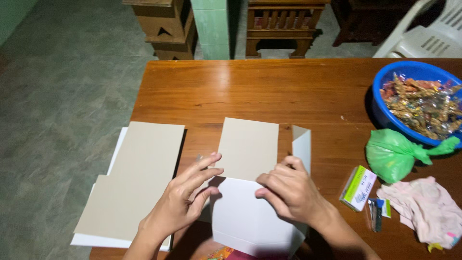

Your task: The person picks up flat cardboard sheets from a stack and folds them along pre-scored lines to form rectangular boxes.

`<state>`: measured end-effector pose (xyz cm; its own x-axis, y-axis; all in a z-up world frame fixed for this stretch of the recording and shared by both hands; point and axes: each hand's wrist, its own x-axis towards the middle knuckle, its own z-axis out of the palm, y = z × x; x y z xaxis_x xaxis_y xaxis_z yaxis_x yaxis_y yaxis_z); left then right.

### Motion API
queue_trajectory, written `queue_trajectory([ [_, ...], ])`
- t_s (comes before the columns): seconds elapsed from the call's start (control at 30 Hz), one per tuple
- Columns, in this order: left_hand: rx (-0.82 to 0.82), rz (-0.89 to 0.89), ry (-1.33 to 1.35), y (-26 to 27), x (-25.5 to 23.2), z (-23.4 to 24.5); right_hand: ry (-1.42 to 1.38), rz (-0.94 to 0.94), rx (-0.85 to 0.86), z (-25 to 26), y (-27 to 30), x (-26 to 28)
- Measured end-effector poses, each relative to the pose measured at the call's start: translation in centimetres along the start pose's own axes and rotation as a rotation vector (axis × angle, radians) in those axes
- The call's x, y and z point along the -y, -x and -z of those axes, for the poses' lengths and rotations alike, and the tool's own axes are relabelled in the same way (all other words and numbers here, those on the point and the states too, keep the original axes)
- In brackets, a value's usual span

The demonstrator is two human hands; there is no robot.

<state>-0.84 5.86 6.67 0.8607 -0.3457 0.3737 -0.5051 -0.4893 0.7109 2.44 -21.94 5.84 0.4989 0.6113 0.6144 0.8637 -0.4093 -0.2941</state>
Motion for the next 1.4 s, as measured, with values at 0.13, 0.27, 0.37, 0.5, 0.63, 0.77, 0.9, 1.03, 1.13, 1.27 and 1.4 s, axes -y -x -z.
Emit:
queue_trajectory([
  [0.13, -0.124, -0.148, 0.01, 0.5, 1.3, 0.9, -0.073, 0.002, -0.034, 0.7, 0.1, -0.2],
  [0.27, -0.189, -0.197, -0.016, 0.6, 2.7, 1.5, -0.178, -0.027, -0.061, 1.1, 0.6, -0.9],
  [0.37, -0.116, -0.168, 0.101, 0.3, 3.2, 1.0, -0.195, -0.002, -0.101, 1.0, 0.8, -1.1],
  [0.5, -0.039, -0.124, 0.157, -0.1, 3.1, 1.0, -0.187, -0.031, -0.067, 0.8, 0.7, -0.9],
  [0.63, 0.033, -0.089, 0.055, -0.5, 3.0, 1.8, -0.127, -0.069, -0.042, 1.1, 0.5, -0.6],
  [0.77, 0.103, -0.023, 0.083, -0.6, 3.1, 2.0, -0.086, -0.082, -0.025, 1.4, 0.1, -0.1],
  [0.9, 0.132, 0.01, 0.055, -0.5, 3.3, 2.2, -0.052, -0.08, -0.003, 1.8, -0.6, 0.6],
  [1.03, 0.146, 0.047, -0.17, -0.7, 1.9, 2.7, 0.084, -0.002, 0.008, 1.7, -1.5, 0.9],
  [1.13, -0.027, -0.058, -0.281, -1.5, 0.2, 1.7, 0.153, 0.006, -0.039, 1.2, -2.0, 1.3],
  [1.27, -0.233, 0.042, -0.524, -2.4, -1.2, 0.8, 0.153, 0.01, -0.053, 1.2, -2.4, 1.8],
  [1.4, -0.287, -0.167, -0.554, -2.4, -1.3, 1.1, 0.125, 0.04, -0.073, 1.0, -2.3, 2.0],
])
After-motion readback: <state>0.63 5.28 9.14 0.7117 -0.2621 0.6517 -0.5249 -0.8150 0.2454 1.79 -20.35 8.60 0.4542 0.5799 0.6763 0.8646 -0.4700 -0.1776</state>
